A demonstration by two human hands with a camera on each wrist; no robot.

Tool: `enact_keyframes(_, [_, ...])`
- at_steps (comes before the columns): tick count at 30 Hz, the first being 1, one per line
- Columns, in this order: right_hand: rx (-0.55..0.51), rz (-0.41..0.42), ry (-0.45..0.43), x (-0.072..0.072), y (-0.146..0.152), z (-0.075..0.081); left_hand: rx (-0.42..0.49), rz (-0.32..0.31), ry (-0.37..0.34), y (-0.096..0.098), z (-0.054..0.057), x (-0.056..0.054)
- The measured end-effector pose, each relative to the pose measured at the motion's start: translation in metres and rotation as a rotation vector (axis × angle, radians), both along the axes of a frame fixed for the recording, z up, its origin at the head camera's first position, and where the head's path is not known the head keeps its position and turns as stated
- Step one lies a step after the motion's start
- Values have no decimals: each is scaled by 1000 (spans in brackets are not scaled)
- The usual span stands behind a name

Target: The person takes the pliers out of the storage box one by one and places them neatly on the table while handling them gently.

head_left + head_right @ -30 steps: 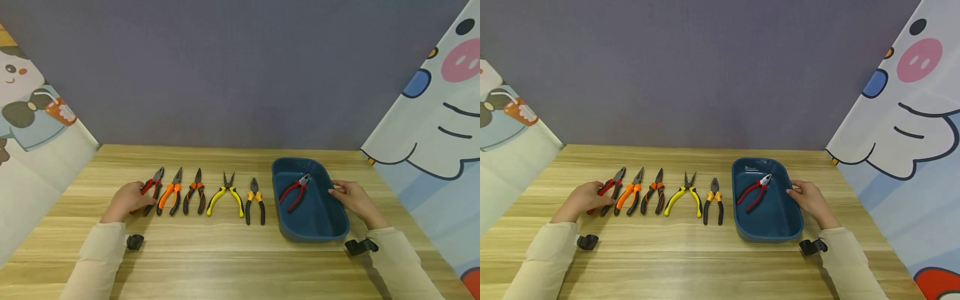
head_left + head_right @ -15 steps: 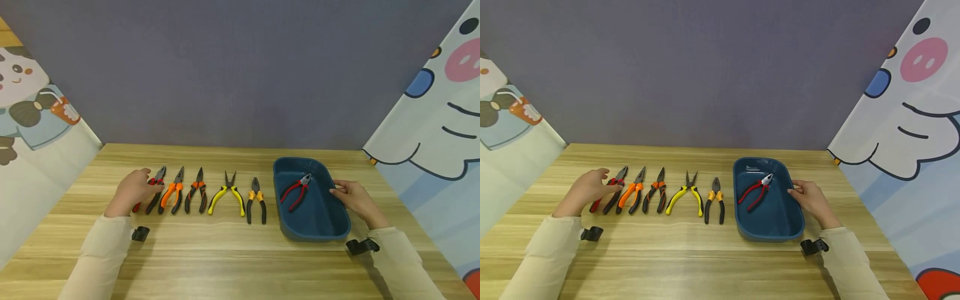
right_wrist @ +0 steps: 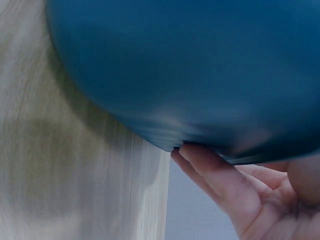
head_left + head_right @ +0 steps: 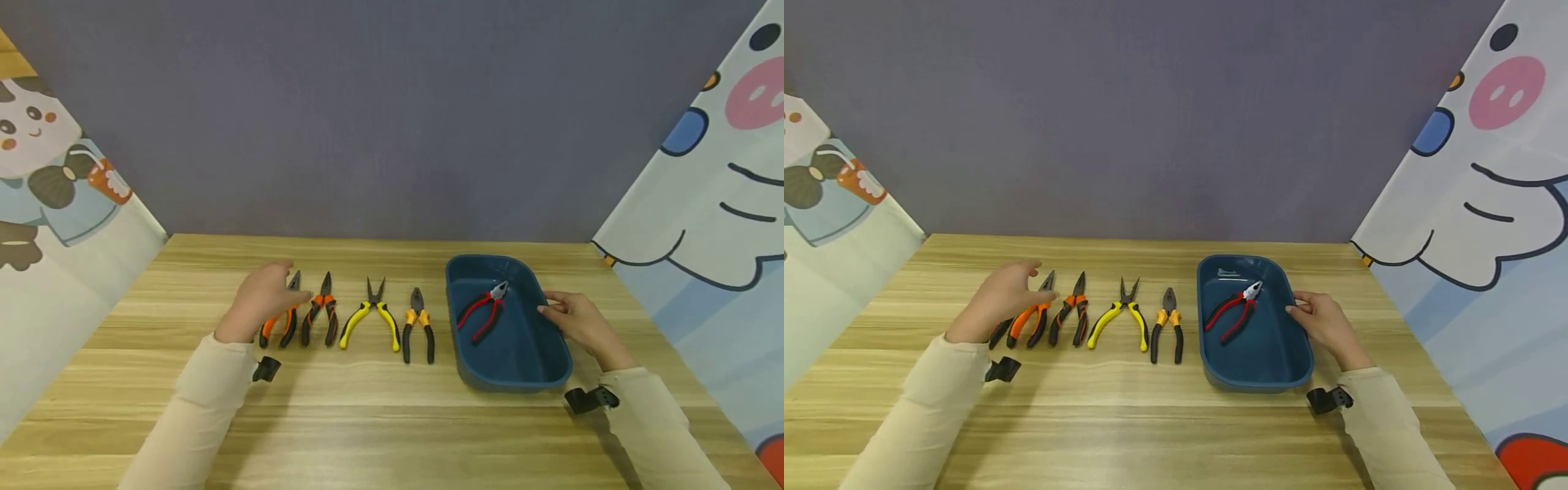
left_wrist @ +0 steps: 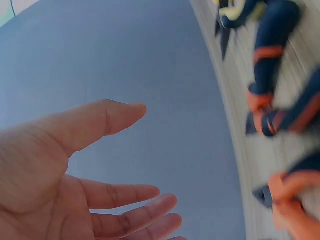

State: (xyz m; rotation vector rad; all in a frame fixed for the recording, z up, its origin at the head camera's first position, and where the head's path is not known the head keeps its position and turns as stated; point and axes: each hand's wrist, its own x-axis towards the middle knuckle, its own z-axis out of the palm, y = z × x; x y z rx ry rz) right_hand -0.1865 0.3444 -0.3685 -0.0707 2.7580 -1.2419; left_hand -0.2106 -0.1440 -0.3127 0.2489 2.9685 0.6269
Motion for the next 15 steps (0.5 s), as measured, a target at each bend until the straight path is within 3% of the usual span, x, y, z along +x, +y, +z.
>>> enact_keyframes(15, [-47, 5, -15, 1, -1, 2, 0, -104, -4, 74, 1, -10])
